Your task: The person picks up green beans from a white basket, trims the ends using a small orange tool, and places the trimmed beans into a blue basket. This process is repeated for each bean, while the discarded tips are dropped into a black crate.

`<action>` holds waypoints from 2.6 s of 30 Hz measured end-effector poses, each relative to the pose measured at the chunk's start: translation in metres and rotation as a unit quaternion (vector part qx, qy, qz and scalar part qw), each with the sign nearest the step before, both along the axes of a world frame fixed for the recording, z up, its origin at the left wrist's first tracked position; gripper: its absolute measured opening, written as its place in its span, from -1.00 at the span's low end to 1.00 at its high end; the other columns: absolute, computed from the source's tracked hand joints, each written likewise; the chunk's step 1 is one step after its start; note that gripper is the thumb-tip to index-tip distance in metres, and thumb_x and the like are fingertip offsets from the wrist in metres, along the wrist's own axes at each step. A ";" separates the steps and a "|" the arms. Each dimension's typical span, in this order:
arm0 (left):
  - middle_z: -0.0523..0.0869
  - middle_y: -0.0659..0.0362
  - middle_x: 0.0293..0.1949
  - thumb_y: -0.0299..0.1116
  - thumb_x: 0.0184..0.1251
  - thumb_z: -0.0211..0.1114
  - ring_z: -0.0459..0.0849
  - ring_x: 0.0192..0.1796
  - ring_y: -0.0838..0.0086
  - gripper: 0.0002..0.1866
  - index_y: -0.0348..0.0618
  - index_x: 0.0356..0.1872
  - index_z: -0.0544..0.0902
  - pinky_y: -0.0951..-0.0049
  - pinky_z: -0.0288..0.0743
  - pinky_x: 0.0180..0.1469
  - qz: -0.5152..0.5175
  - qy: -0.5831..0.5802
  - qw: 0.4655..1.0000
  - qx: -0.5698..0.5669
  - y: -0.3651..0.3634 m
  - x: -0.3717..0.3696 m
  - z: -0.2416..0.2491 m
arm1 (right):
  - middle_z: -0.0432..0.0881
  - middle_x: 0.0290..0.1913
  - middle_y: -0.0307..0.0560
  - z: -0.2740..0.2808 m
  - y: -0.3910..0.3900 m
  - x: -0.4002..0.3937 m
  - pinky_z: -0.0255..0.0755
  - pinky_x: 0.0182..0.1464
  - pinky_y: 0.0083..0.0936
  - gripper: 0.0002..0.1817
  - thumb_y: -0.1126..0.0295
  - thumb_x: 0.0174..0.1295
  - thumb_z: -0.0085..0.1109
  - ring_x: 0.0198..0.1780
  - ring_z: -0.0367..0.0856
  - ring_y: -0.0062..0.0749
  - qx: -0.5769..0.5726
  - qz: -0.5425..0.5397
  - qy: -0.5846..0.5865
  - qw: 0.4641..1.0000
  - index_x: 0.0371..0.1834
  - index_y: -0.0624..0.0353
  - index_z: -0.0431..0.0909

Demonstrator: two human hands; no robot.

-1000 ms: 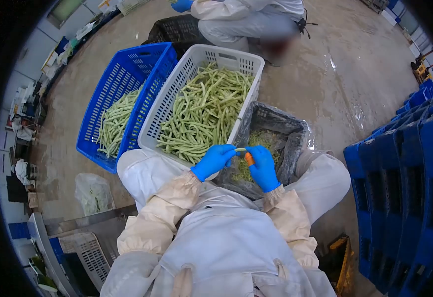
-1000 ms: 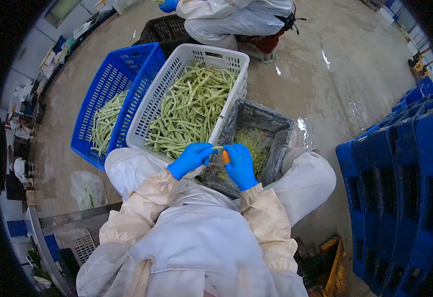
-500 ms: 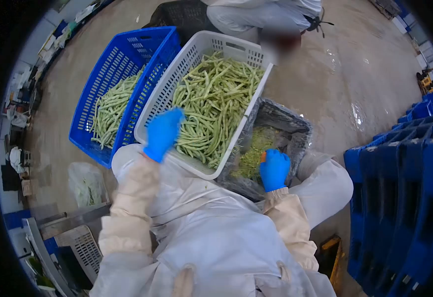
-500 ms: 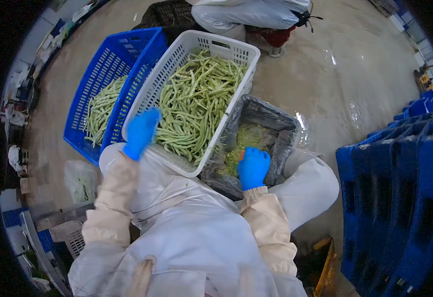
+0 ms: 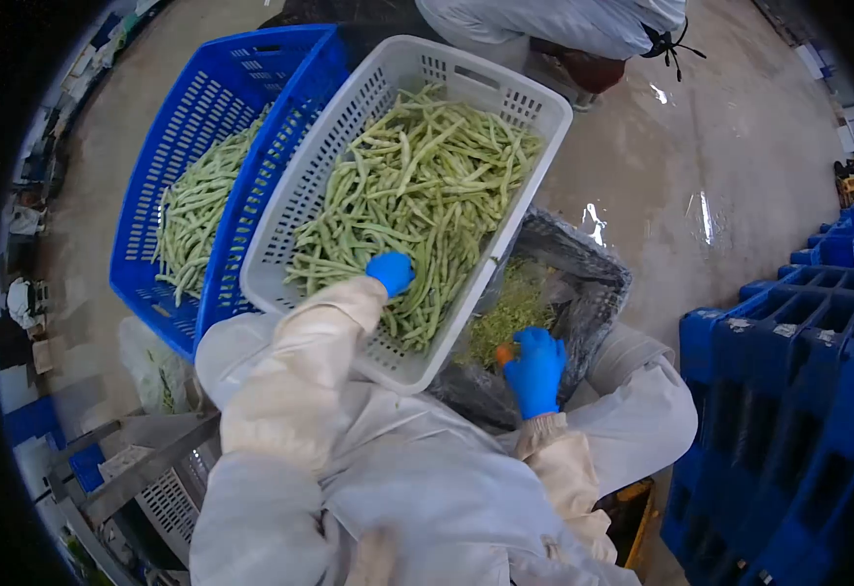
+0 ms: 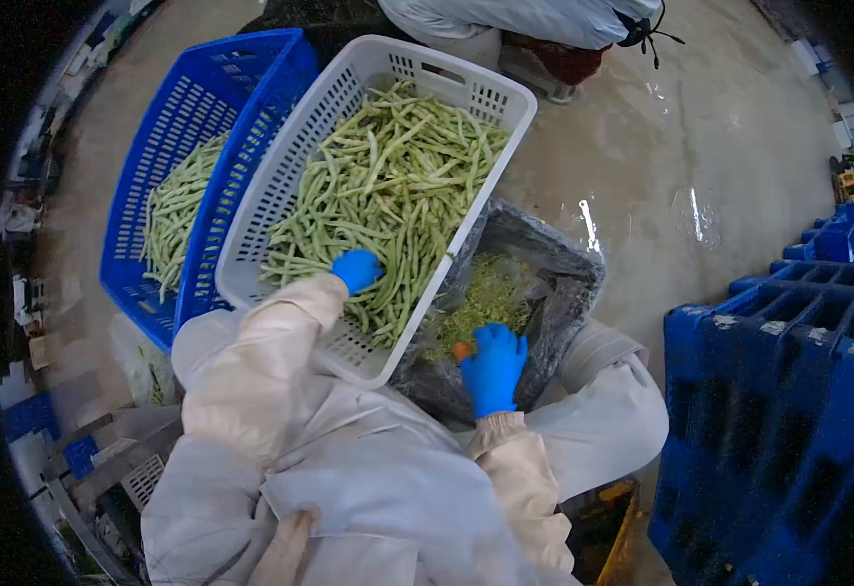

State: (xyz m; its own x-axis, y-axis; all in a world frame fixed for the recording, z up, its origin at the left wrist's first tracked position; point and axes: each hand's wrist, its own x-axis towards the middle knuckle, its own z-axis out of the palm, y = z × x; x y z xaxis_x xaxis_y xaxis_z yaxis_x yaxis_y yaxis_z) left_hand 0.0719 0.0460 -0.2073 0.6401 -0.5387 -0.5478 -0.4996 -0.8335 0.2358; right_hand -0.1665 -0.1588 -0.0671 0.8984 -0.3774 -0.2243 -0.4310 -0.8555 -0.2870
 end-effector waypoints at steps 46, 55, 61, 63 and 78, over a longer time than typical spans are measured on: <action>0.59 0.19 -0.31 -0.37 0.28 0.08 0.60 -0.26 0.45 -0.68 -0.20 0.04 0.49 0.40 0.53 -0.17 0.410 0.356 0.628 -0.557 -0.077 -0.119 0.219 | 0.60 -0.42 -0.15 0.050 0.018 -0.023 0.42 -0.26 -0.55 -0.87 0.51 0.19 0.04 -0.36 0.53 -0.54 0.537 -0.100 -0.341 0.765 -0.24 0.30 0.52; 0.62 0.19 -0.38 -0.44 0.24 0.06 0.56 -0.42 0.57 -0.73 -0.28 -0.06 0.55 0.59 0.48 -0.34 0.261 0.399 0.755 -0.451 -0.084 -0.122 0.226 | 0.54 -0.40 -0.22 0.053 0.014 -0.021 0.39 -0.24 -0.57 -0.86 0.56 0.16 0.01 -0.34 0.48 -0.53 0.527 -0.097 -0.375 0.757 -0.24 0.25 0.52; 0.62 0.25 -0.43 -0.41 0.24 0.08 0.52 -0.44 0.65 -0.79 -0.23 -0.20 0.62 0.66 0.42 -0.39 0.221 0.333 0.829 -0.390 -0.058 -0.122 0.231 | 0.52 -0.45 -0.25 0.029 -0.056 -0.035 0.35 -0.30 -0.56 -0.91 0.46 0.14 0.07 -0.40 0.44 -0.55 0.409 -0.434 -0.497 0.630 -0.38 0.25 0.51; 0.62 0.26 -0.45 -0.40 0.24 0.09 0.51 -0.44 0.68 -0.80 -0.21 -0.23 0.63 0.68 0.40 -0.40 0.225 0.310 0.835 -0.395 -0.056 -0.121 0.225 | 0.53 -0.42 -0.23 0.024 -0.048 -0.031 0.34 -0.29 -0.57 -0.89 0.45 0.15 0.06 -0.39 0.44 -0.56 0.380 -0.326 -0.457 0.735 -0.34 0.26 0.52; 0.64 0.12 -0.38 -0.45 0.09 0.21 0.57 -0.30 0.27 -0.85 -0.16 -0.29 0.66 0.35 0.41 -0.20 -0.028 -0.018 0.896 -0.444 -0.056 -0.120 0.226 | 0.59 -0.12 0.16 0.064 -0.018 -0.030 0.45 0.05 -0.30 -0.61 0.34 0.24 -0.04 -0.08 0.59 -0.13 0.849 -0.061 -0.100 0.516 0.01 0.44 0.44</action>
